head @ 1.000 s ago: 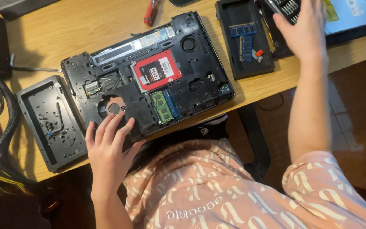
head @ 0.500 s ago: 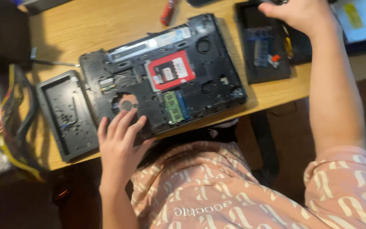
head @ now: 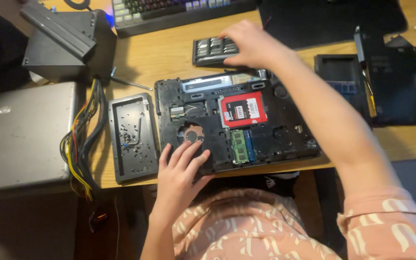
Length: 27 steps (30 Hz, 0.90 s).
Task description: Disassembling a laptop and reinstalling internal components and the bottom cover.
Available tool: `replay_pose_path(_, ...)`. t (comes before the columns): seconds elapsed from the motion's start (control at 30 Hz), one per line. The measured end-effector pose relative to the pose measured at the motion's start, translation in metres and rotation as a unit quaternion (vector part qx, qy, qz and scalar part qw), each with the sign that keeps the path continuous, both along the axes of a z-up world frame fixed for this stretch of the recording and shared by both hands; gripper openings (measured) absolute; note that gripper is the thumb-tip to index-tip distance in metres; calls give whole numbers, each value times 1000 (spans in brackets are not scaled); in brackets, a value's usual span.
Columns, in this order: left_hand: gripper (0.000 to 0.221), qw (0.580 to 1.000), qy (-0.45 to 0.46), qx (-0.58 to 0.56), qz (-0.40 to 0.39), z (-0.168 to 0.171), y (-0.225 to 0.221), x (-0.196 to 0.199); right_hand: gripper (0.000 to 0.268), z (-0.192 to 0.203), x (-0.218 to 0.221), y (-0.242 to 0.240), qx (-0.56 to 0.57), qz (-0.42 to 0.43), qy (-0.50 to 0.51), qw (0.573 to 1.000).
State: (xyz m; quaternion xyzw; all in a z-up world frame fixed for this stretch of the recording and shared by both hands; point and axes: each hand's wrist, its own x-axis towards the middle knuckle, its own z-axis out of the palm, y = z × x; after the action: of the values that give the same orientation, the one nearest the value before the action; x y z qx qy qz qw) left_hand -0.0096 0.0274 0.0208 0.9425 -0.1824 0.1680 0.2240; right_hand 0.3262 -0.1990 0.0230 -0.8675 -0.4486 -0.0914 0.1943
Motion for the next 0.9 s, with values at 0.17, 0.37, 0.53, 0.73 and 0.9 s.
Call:
replay_pose_path(0.17, 58, 1000, 0, -6, -1, -5, 1, 0, 62, -14, 5, 45, -27, 12, 45, 999)
replay_pose_path(0.37, 60, 1000, 7, -2, -7, -4, 3, -1, 61, -20, 1, 36, -54, -5, 27, 998)
replay_pose_path(0.53, 61, 1000, 6, -5, -9, -5, 0, -1, 40, 1, -16, -4, -93, -194, -38, 976)
replay_pose_path(0.73, 61, 1000, 0, 4, 2, -5, -2, -1, 38, -10, -5, -30, -73, -254, 167, 950)
replay_pose_path(0.9, 60, 1000, 0, 17, 7, -1, -3, -2, 37, 20, -31, -41, 73, -179, 172, 966)
